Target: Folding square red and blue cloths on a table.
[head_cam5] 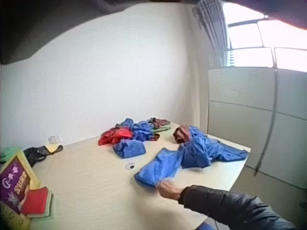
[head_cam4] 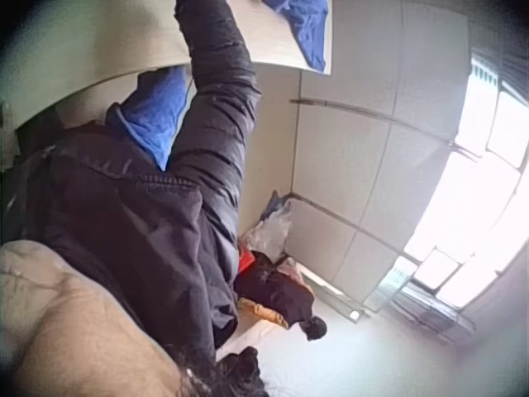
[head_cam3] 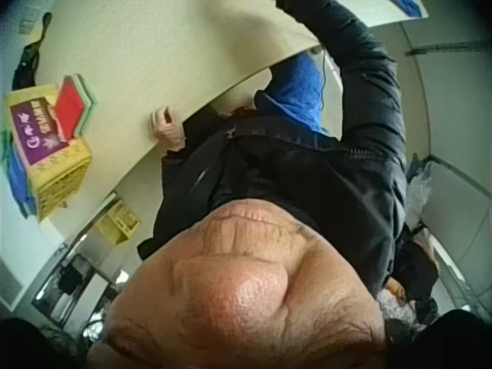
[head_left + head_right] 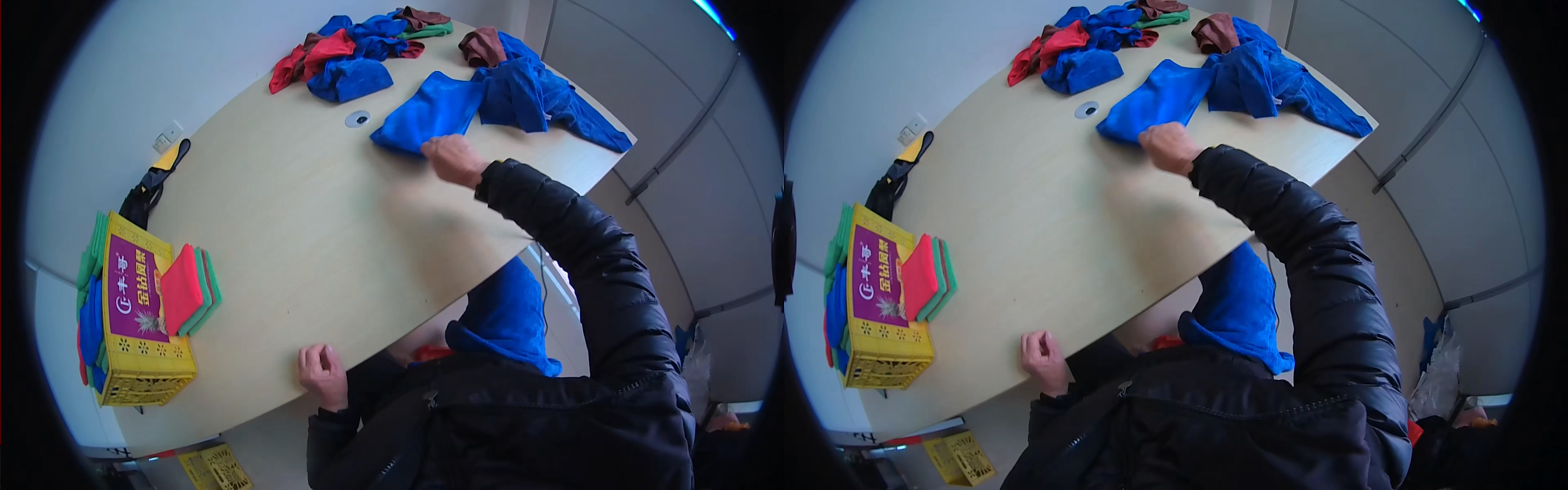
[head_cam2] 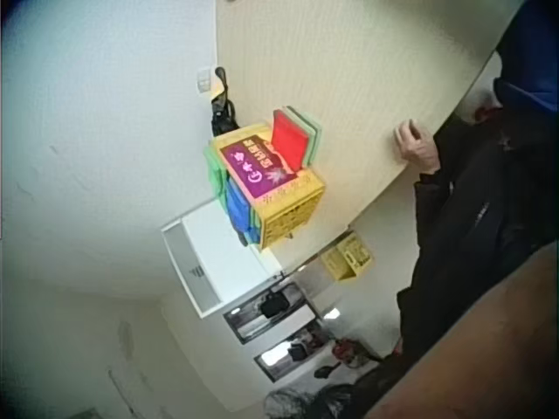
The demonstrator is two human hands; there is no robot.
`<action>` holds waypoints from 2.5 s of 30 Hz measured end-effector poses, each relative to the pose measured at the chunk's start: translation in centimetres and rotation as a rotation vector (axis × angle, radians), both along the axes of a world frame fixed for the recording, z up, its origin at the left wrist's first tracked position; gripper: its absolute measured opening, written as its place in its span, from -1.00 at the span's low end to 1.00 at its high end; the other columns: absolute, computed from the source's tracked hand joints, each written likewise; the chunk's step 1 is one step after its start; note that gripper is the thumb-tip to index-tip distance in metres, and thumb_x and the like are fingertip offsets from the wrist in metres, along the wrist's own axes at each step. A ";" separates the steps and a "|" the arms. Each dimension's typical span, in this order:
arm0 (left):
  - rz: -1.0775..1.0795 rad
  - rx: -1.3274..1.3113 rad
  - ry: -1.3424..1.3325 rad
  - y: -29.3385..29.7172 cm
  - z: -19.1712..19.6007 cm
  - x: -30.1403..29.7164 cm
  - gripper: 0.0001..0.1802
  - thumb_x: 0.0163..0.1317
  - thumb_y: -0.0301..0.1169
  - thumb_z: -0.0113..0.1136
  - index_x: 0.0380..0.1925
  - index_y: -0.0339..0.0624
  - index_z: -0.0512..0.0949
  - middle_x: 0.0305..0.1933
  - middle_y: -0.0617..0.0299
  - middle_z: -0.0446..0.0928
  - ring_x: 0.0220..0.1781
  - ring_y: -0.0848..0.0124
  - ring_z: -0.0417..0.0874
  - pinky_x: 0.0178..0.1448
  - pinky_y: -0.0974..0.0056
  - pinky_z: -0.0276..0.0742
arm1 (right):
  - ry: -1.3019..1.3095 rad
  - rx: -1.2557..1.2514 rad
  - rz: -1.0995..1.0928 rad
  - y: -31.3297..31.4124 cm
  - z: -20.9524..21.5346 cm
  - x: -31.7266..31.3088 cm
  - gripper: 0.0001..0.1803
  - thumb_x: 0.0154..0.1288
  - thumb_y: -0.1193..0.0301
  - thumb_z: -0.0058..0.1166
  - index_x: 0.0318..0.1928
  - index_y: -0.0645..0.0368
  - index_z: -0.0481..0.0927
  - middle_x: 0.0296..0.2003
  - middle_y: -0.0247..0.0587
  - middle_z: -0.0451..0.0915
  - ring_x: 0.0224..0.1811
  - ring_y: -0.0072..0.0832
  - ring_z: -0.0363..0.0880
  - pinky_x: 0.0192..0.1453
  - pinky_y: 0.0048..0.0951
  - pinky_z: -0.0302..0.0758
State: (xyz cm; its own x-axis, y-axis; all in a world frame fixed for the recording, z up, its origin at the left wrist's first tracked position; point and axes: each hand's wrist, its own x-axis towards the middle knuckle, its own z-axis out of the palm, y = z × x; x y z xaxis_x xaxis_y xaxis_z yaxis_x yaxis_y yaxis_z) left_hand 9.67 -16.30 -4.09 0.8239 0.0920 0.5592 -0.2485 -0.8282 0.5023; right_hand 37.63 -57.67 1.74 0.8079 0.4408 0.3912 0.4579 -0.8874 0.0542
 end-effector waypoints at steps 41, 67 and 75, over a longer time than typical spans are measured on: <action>-0.390 -0.698 0.345 -0.6 9.2 -1.3 -0.86 0.44 -0.42 0.24 -0.12 -0.24 0.57 -0.32 0.47 0.46 -0.34 0.69 0.36 -0.21 0.52 0.36 | 0.202 0.847 0.536 18.0 3.7 -28.9 -0.79 0.17 0.56 0.32 -0.20 0.19 0.58 -0.35 -0.14 0.56 -0.27 -0.16 0.58 -0.23 -0.27 0.51; -0.117 -1.126 -0.160 18.3 15.9 8.4 -0.82 0.53 -0.41 0.03 -0.33 -0.16 0.48 -0.48 0.37 0.40 -0.54 0.61 0.36 -0.56 0.46 0.18 | 0.030 1.315 0.198 -1.3 7.9 -18.7 -0.80 0.49 0.40 0.16 0.03 0.20 0.65 -0.24 -0.46 0.61 -0.17 -0.68 0.54 0.03 -0.58 0.48; 0.004 -1.069 -0.198 21.9 23.2 15.0 -0.82 0.47 -0.41 0.08 -0.38 -0.18 0.47 -0.51 0.32 0.39 -0.54 0.53 0.38 -0.56 0.43 0.18 | 0.020 1.261 0.044 -9.1 15.0 -8.9 -0.73 0.44 0.28 0.16 -0.01 0.19 0.66 -0.23 -0.42 0.64 -0.13 -0.63 0.54 0.09 -0.49 0.43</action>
State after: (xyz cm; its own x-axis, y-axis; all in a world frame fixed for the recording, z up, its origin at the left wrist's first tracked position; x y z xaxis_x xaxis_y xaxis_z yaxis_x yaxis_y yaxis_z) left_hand 24.71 5.59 19.12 0.7264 0.6128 0.3112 -0.4026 0.0124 0.9153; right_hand 28.77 -66.72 16.74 0.8129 -0.2025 0.5461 0.4792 -0.3007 -0.8246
